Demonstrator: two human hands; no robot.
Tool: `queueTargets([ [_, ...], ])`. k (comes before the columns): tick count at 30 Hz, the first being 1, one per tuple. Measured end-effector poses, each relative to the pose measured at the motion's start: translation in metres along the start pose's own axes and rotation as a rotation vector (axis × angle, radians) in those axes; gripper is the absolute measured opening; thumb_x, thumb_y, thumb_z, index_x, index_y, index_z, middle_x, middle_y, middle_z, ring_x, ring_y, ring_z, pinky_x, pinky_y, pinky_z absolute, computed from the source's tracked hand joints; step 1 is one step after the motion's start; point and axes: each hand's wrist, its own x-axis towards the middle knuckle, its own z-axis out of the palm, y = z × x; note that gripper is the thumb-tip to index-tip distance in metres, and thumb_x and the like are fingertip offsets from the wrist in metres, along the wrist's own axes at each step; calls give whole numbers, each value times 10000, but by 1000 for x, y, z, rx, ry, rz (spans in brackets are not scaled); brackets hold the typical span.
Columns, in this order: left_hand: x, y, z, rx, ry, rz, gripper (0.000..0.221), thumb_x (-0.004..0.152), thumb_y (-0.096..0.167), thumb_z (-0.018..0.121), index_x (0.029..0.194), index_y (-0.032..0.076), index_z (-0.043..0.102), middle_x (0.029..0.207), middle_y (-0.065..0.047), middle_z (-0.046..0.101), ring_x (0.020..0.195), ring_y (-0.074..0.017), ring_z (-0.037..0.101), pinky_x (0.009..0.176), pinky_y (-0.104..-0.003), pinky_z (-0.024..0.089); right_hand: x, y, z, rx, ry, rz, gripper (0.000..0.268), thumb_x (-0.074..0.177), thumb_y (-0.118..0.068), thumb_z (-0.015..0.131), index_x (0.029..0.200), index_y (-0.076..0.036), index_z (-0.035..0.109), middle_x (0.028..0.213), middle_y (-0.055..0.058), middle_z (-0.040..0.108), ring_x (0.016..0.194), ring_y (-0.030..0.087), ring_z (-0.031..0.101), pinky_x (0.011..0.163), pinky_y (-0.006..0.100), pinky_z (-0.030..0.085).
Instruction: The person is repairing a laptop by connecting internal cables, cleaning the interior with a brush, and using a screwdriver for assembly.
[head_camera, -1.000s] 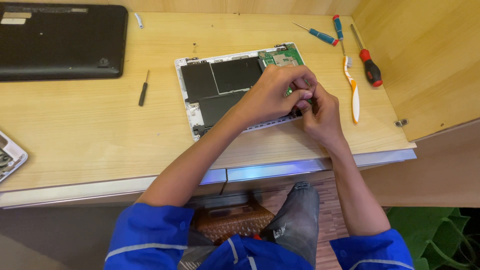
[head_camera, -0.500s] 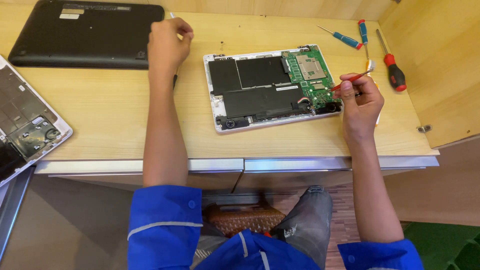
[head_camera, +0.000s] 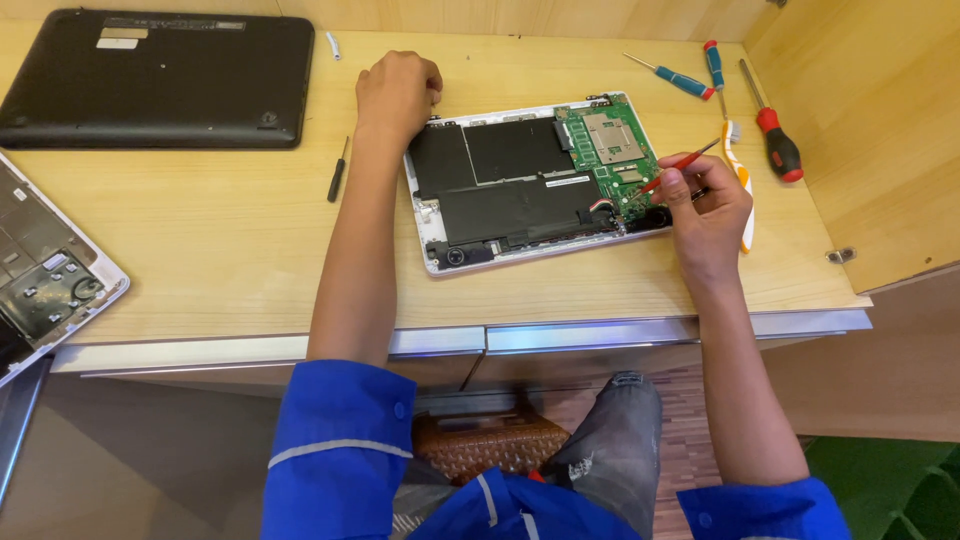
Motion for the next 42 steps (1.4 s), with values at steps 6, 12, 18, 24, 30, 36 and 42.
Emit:
queueTargets([
  [6,-7,4,-13,-187,-36,-75,350,832,-131,525,858,121,767,900,-67,704,789,-314,667,571,-451,501,-1,-2,1,-21,11,7,151,1093,-208,672,1109,-58,664,966,29,655,774,116,637,757,227,532],
  [12,-5,-5,-5,-128,14,-49,350,715,-174,463,743,104,675,841,-79,639,672,-327,601,541,-441,460,-2,-1,1,-31,-11,-10,136,1095,-179,665,1118,-45,661,971,44,652,777,121,636,760,224,530],
  [18,-21,0,-40,-278,95,-88,80,948,39,527,899,75,580,988,-120,575,776,-319,589,583,-471,482,10,3,5,-61,15,-49,154,1104,-195,667,1112,-42,662,963,52,667,758,132,665,710,221,523],
  [24,-18,0,-82,-767,230,-24,11,863,144,679,862,135,686,850,13,764,754,-56,694,683,-199,583,67,-30,64,121,-39,-288,150,1110,-123,656,1136,22,628,970,166,689,881,244,737,826,303,627],
  [30,-32,9,-90,-694,189,78,159,893,33,796,920,111,660,841,-17,732,790,-97,714,746,-231,602,107,-52,163,203,-110,-493,100,1065,-91,658,1114,-4,640,1017,107,650,925,204,714,838,289,606],
  [36,-41,21,-95,-545,154,68,158,850,-53,638,884,102,638,806,-18,706,759,-128,678,699,-274,554,92,-32,163,-43,-174,-703,61,1023,68,680,1084,63,682,1027,195,676,927,282,715,809,348,650],
  [42,-47,53,-111,-945,126,168,190,899,71,783,954,142,615,913,-5,708,843,-99,651,742,-230,537,96,-36,161,438,-27,-280,176,1036,-154,669,1101,3,623,1022,145,663,994,266,751,922,374,678],
])
